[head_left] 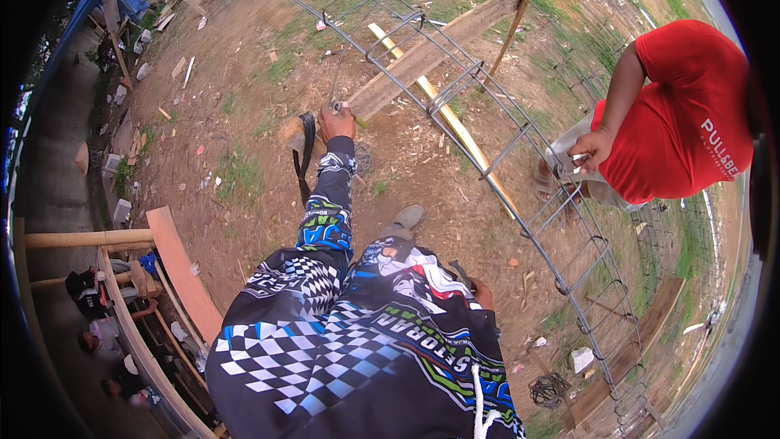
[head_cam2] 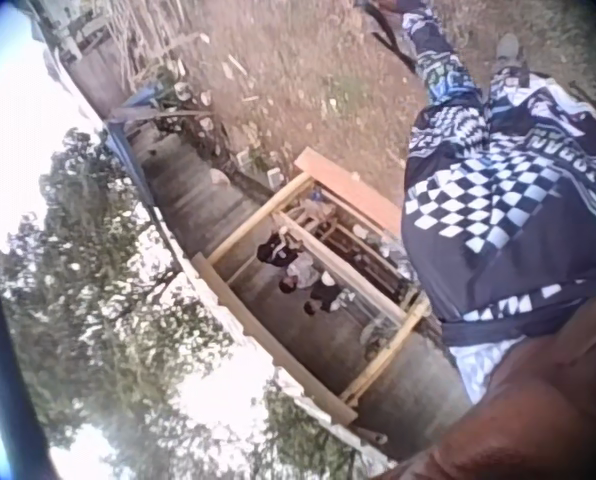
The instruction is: The person uses pliers to twist wire ties around a metal frame, securing it to wooden supports. A coworker assists by holding the frame and handing over materials. The task involves repeated bending and twisting of wire to fasten the structure.
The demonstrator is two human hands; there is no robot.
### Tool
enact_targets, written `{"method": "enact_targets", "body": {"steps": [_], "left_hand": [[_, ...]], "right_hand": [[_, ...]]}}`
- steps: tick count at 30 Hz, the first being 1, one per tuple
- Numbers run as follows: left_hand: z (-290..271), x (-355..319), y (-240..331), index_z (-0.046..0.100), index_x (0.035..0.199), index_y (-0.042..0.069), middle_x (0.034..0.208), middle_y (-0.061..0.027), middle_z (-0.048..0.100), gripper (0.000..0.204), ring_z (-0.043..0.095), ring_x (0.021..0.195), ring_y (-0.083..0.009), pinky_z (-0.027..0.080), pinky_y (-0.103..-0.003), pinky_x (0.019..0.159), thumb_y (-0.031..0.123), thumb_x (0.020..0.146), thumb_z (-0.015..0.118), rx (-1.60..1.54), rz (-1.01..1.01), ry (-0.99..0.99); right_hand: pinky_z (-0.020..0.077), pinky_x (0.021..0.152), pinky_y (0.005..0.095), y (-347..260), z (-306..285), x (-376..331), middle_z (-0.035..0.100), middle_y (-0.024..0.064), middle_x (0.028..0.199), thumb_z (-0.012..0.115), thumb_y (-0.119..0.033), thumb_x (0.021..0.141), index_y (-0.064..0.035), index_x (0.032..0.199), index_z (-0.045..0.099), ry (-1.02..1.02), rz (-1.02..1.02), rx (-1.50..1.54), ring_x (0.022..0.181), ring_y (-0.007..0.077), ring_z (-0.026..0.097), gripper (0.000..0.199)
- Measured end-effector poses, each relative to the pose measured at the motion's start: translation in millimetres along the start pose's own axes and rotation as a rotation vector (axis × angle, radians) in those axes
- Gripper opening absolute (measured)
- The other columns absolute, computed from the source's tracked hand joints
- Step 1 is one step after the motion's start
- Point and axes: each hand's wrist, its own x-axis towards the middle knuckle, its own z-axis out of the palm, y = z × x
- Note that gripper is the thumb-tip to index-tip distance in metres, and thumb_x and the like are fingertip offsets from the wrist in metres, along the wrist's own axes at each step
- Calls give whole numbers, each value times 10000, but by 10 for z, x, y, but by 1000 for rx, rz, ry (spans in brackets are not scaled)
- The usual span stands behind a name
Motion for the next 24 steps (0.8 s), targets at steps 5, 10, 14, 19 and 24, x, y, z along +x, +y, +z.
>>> {"method": "enact_targets", "body": {"steps": [5,10,14,19,24], "left_hand": [[-1332,-419,630,593,1226,19,1226,-214,597,554,586,1100,-382,464,-445,928,363,809,715,-51,392,-22],[-1690,355,28,638,1185,48,1177,-202,642,531,622,1097,-307,478,-421,929,347,767,773,19,456,-244],[-1570,288,62,672,1110,15,1075,-174,688,467,663,1018,-276,499,-372,903,280,741,779,-120,407,-441],[-1451,283,51,686,1031,-1,984,-154,703,369,683,938,-258,519,-343,846,191,727,769,-199,412,-367],[-1449,259,2,675,976,-1,939,-164,694,337,685,879,-301,532,-364,789,164,694,761,-293,431,-311]], "right_hand": [[543,784,365,-623,-22,347,702,185,990,635,-240,876,-47,1129,658,-18,-53,-70,890,288,698,319],[519,776,382,-1938,401,1220,703,195,929,614,-339,885,-23,1065,687,-274,-248,-62,848,304,684,372],[511,706,363,-3596,806,1724,691,170,846,605,-298,900,10,994,671,-242,-588,-53,767,251,670,329],[520,658,389,-4757,1266,2208,688,205,806,617,-310,885,29,956,676,-307,-576,32,696,287,684,351],[516,583,336,-4971,1409,2342,675,122,684,653,-240,863,48,875,679,-527,-381,106,608,164,662,289]]}}
